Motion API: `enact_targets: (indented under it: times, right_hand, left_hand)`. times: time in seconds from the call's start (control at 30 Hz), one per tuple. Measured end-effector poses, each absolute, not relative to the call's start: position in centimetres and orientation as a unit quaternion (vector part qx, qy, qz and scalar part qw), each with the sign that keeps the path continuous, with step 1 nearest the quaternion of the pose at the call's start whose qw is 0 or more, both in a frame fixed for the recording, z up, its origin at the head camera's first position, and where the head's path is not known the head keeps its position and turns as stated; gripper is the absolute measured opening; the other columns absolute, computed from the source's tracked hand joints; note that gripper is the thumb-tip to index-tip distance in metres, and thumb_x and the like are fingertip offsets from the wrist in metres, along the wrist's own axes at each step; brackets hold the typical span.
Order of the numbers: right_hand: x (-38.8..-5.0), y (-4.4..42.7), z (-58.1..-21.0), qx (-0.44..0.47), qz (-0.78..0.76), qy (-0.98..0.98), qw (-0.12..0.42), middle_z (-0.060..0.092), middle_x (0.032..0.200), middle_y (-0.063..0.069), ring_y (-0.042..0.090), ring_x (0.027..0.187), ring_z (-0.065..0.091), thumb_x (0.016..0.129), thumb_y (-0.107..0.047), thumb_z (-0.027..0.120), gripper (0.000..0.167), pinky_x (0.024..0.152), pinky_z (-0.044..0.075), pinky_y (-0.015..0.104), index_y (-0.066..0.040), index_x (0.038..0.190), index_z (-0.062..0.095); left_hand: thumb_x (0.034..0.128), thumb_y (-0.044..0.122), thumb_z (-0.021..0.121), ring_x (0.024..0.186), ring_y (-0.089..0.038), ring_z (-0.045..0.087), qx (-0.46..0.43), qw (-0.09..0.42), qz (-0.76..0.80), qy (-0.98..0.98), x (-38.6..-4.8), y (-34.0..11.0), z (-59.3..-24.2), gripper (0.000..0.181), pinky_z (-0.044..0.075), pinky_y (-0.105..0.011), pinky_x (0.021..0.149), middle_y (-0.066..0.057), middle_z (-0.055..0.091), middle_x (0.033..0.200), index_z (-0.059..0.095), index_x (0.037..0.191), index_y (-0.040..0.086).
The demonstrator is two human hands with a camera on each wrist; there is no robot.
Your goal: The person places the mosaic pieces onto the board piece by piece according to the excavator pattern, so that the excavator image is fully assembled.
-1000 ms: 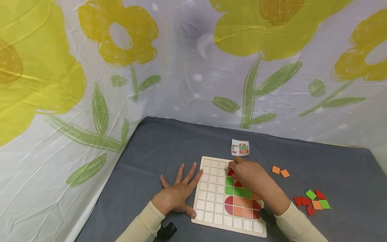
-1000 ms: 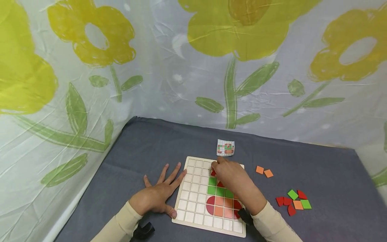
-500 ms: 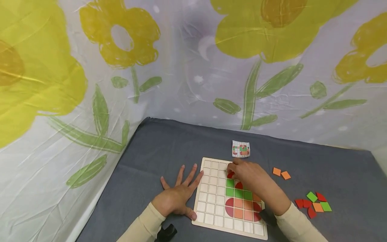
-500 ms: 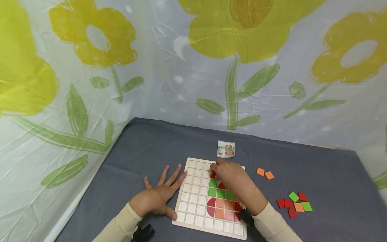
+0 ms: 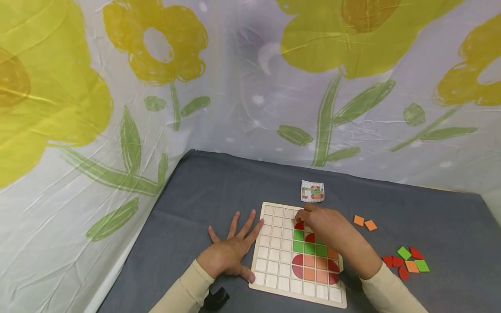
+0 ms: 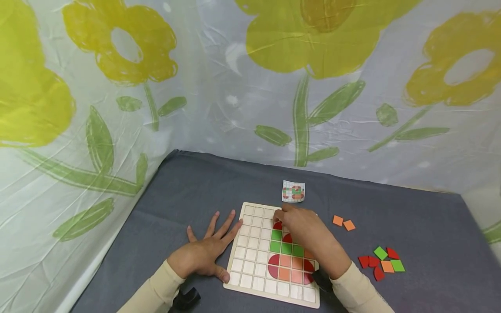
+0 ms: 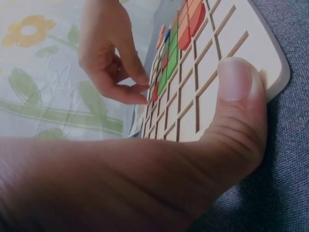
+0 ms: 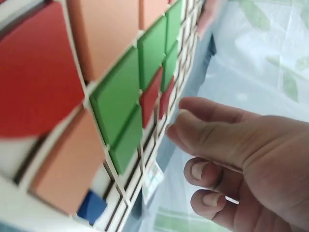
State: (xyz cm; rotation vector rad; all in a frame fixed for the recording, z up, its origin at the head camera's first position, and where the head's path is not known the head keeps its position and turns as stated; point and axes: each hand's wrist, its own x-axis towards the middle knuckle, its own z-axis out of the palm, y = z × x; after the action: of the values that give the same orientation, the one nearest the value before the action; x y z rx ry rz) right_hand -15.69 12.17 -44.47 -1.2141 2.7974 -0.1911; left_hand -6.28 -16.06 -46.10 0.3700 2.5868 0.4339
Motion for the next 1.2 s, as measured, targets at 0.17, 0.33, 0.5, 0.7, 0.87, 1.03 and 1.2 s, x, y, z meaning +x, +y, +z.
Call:
enact_targets:
  times: [0.17, 0.33, 0.5, 0.7, 0.87, 1.03, 1.2]
  right_hand:
    - [-15.6, 13.8, -43.7, -0.357, -0.087, 0.929, 0.046, 0.07, 0.11, -0.002, 0.011, 0.073, 0.065, 0.097, -0.012, 0.079, 0.019, 0.054, 0.05, 0.028, -0.017, 0.114, 0.075]
    - [-15.9, 16.7, -43.7, -0.309, -0.095, 0.946, 0.028, 0.072, 0.108, 0.0, 0.009, 0.072, 0.059, 0.096, -0.014, 0.08, 0.018, 0.056, 0.049, 0.032, -0.015, 0.113, 0.075]
    - [-15.9, 19.8, -43.9, -0.264, -0.095, 0.96, 0.021, 0.07, 0.102, 0.0, 0.01, 0.073, 0.057, 0.094, -0.017, 0.082, 0.021, 0.058, 0.05, 0.035, -0.013, 0.113, 0.075]
    - [-15.7, 22.6, -44.2, -0.231, -0.094, 0.968, 0.027, 0.067, 0.099, 0.002, 0.014, 0.078, 0.063, 0.095, -0.021, 0.082, 0.026, 0.059, 0.054, 0.04, -0.007, 0.116, 0.072]
    - [-15.8, 24.2, -44.4, -0.217, -0.097, 0.971, 0.033, 0.068, 0.104, 0.006, 0.021, 0.083, 0.068, 0.098, -0.024, 0.079, 0.026, 0.062, 0.056, 0.048, -0.007, 0.117, 0.073]
    - [-15.9, 24.9, -44.7, -0.211, -0.091, 0.973, 0.026, 0.068, 0.104, 0.008, 0.026, 0.085, 0.069, 0.097, -0.025, 0.08, 0.026, 0.061, 0.056, 0.052, -0.008, 0.116, 0.074]
    - [-16.1, 25.1, -45.0, -0.21, -0.083, 0.974, 0.026, 0.068, 0.105, 0.011, 0.03, 0.086, 0.07, 0.094, -0.021, 0.082, 0.03, 0.061, 0.056, 0.053, -0.006, 0.117, 0.073]
  left_hand:
    - [0.0628, 0.054, 0.096, 0.161, -0.042, -0.017, 0.136, 0.243, 0.156, 0.948, -6.3, -16.0, -46.3, 0.145, -0.004, -0.098, 0.096, 0.0, -0.013, 0.179, 0.004, 0.173, 0.031]
    - [0.0629, 0.055, 0.095, 0.161, -0.042, -0.017, 0.137, 0.243, 0.158, 0.947, -6.4, -16.0, -46.4, 0.145, -0.004, -0.098, 0.096, 0.0, -0.013, 0.179, 0.004, 0.173, 0.032]
    - [0.0635, 0.055, 0.095, 0.161, -0.041, -0.019, 0.135, 0.248, 0.16, 0.946, -6.3, -16.0, -46.2, 0.144, -0.006, -0.097, 0.096, 0.001, -0.014, 0.178, 0.003, 0.172, 0.032]
    - [0.0643, 0.055, 0.095, 0.161, -0.043, -0.019, 0.137, 0.245, 0.165, 0.945, -6.5, -16.1, -46.5, 0.145, -0.007, -0.098, 0.095, 0.0, -0.014, 0.178, 0.001, 0.172, 0.033]
    - [0.0642, 0.054, 0.096, 0.16, -0.043, -0.019, 0.135, 0.244, 0.171, 0.945, -6.6, -16.2, -46.8, 0.146, -0.009, -0.097, 0.094, 0.002, -0.015, 0.178, 0.0, 0.172, 0.035]
    - [0.0637, 0.054, 0.096, 0.161, -0.042, -0.018, 0.136, 0.24, 0.162, 0.947, -6.6, -16.2, -47.0, 0.146, -0.007, -0.098, 0.094, 0.002, -0.016, 0.178, 0.0, 0.172, 0.035]
    - [0.0648, 0.054, 0.096, 0.16, -0.042, -0.02, 0.139, 0.245, 0.165, 0.945, -6.8, -16.2, -47.2, 0.147, -0.008, -0.098, 0.092, 0.003, -0.019, 0.177, -0.004, 0.171, 0.036]
